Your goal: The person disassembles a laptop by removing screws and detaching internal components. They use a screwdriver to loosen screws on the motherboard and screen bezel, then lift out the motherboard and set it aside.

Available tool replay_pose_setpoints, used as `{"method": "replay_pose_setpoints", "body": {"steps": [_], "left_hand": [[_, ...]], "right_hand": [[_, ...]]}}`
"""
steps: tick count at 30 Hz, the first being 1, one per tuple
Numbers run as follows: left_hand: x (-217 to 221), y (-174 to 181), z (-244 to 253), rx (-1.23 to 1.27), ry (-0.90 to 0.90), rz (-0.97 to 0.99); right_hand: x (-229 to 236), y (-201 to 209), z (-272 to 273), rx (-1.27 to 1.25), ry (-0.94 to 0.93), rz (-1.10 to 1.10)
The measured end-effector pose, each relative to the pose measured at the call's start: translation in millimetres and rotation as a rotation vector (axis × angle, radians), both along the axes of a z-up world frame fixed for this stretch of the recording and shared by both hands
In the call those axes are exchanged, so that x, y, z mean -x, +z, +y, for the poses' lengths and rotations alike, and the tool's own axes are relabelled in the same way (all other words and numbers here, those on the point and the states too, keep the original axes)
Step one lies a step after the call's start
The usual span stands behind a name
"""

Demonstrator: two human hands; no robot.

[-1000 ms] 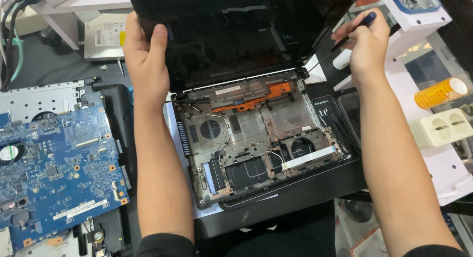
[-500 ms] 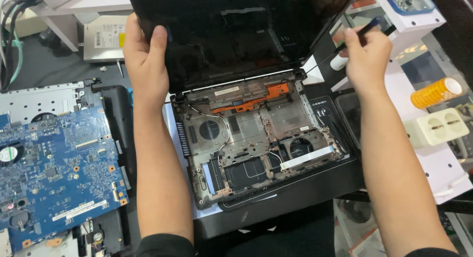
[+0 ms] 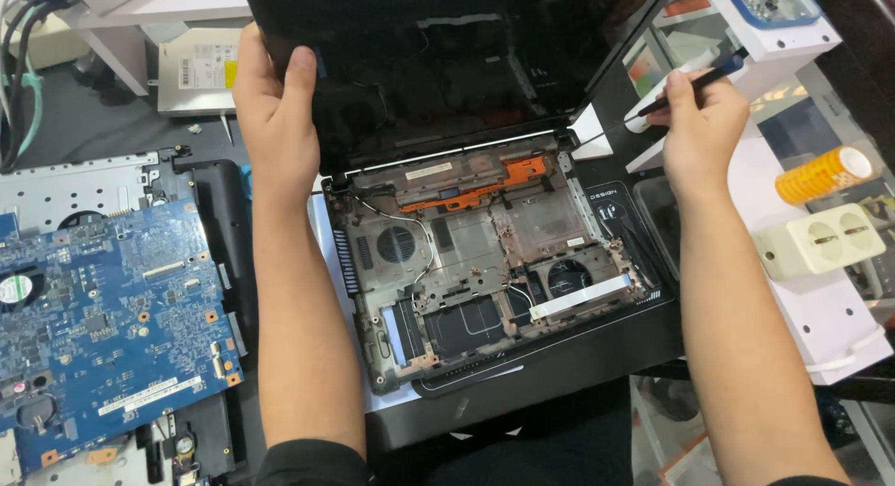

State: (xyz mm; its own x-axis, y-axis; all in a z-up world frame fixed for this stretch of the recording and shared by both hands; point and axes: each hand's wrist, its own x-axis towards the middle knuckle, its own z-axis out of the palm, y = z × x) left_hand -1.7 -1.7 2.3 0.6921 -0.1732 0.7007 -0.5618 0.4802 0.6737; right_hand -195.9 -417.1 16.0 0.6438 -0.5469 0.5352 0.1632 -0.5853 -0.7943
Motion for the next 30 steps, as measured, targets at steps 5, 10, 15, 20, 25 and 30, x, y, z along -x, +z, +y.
{"method": "replay_pose_setpoints", "body": {"steps": [5, 10, 15, 20, 25, 30], "left_hand": [[0.1, 0.1, 1.8, -0.025, 0.022, -0.006], [1.5, 1.0, -0.6, 0.033, -0.020, 0.023], [15.2, 14.1, -8.1, 0.029, 0.139, -0.056], [8.1, 8.4, 11.4, -0.157, 0.281, -0.161], [17.5, 27.8, 37.2, -0.292, 0.049, -0.106], [18.3, 25.4, 39.9, -0.325, 0.057, -0.083]], "right_hand": [[0.3, 3.0, 7.3, 0.041, -0.045, 0.014], [7.4, -8.2, 30.5, -0.684, 0.174, -0.146], [11.4, -33.2, 67.0, -1.098, 0.269, -0.258], [-16.6, -28.9, 123.5, -1.275, 0.354, -0.305], [-43.7, -20.5, 170.4, -1.234, 0.430, -0.342], [-52.9, -7.4, 202.2, -1.232, 0.473, -0.335]]}}
